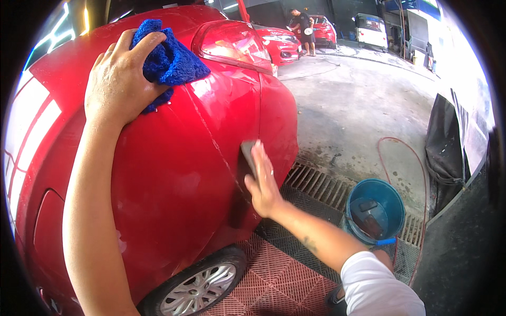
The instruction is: The person wipes the rear and side panels of a red car using a blue cloth and a small abrasive pad. They repeatedly dip the pad into a bucket of water and continue scrubbing the car's surface.
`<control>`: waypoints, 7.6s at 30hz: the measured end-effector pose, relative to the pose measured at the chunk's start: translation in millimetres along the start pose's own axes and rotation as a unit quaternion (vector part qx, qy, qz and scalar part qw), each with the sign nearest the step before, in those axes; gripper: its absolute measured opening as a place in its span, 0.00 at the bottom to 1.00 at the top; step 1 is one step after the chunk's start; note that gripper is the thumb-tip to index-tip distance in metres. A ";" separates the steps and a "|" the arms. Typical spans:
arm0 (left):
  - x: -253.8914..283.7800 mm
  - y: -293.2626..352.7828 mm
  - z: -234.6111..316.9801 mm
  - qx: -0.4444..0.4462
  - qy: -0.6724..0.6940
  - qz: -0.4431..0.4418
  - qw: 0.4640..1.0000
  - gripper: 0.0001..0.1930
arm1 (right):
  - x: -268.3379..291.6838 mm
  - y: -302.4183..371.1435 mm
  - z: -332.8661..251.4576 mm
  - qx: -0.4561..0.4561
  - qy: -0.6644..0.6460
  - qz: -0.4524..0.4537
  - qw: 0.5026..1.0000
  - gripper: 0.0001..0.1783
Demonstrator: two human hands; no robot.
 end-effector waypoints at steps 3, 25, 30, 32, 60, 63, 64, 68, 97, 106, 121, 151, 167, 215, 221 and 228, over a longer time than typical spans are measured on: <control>1.1 -2.4 -4.4 -0.005 0.014 -0.029 0.999 0.39 | 15.7 -104.8 15.1 0.010 0.030 0.069 0.997 0.45; 9.2 -4.7 -0.5 0.011 0.001 -0.042 0.999 0.39 | 82.8 -163.2 -13.0 0.061 0.046 0.119 0.990 0.28; 11.6 -6.0 4.5 0.021 0.000 -0.067 0.998 0.39 | 18.8 -149.4 -10.2 0.032 0.104 0.097 0.989 0.31; 9.9 -1.1 3.3 0.010 0.003 -0.061 0.998 0.39 | -6.2 -93.6 -30.5 -0.004 0.092 0.064 0.994 0.35; 3.6 3.0 -3.1 -0.006 0.023 -0.041 0.999 0.38 | -24.0 -48.9 -51.3 0.020 0.089 0.007 0.996 0.41; 7.1 -3.9 0.9 0.000 0.013 -0.028 1.000 0.38 | -24.0 -9.8 -60.7 -0.016 0.095 -0.062 0.993 0.42; 9.6 -7.7 -2.0 -0.005 0.012 -0.021 1.000 0.38 | -16.8 -32.5 -53.4 0.002 0.106 -0.041 0.993 0.41; 4.3 -5.0 -7.1 0.005 0.022 -0.041 0.999 0.38 | 7.0 -178.8 -43.5 -0.012 0.103 0.076 0.992 0.36; 12.7 -1.2 -3.8 0.004 0.022 -0.029 0.999 0.38 | 69.4 -159.0 -13.2 -0.010 0.115 0.068 0.991 0.35; 14.3 -3.9 -1.7 0.004 0.011 -0.060 0.998 0.38 | 32.7 -124.4 -15.9 -0.022 0.015 0.055 0.998 0.38; 2.7 3.0 -5.0 -0.011 0.006 -0.039 0.999 0.38 | -39.4 -6.2 -53.6 -0.192 -0.102 0.089 0.972 0.41; -22.5 4.4 -19.0 -0.022 -0.025 0.016 0.999 0.39 | -29.1 52.7 -32.2 -0.067 -0.030 -0.016 0.997 0.50; -17.3 -5.9 -21.9 -0.025 0.004 -0.028 0.999 0.39 | 19.3 -126.1 32.5 0.056 0.039 0.098 0.993 0.43; -8.4 -4.0 -17.9 -0.023 0.010 -0.013 1.000 0.40 | 1.0 -140.2 -22.9 0.025 0.077 0.095 0.992 0.39; -3.8 5.3 -8.5 -0.021 -0.005 0.000 1.000 0.38 | -35.0 -16.4 -62.1 -0.011 0.057 -0.009 0.998 0.46; -2.5 1.8 -7.4 0.001 0.035 -0.012 0.999 0.38 | -3.0 -160.4 -40.2 0.010 0.060 0.086 0.994 0.38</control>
Point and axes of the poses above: each hand's wrist, its own y-axis away from the middle knuckle, its own x-axis out of the back of the hand, z = x × y, the point moved 2 cm from there along -y, towards the middle knuckle, and after that the axes turned 5 degrees about -y, right-handed, at the moved point
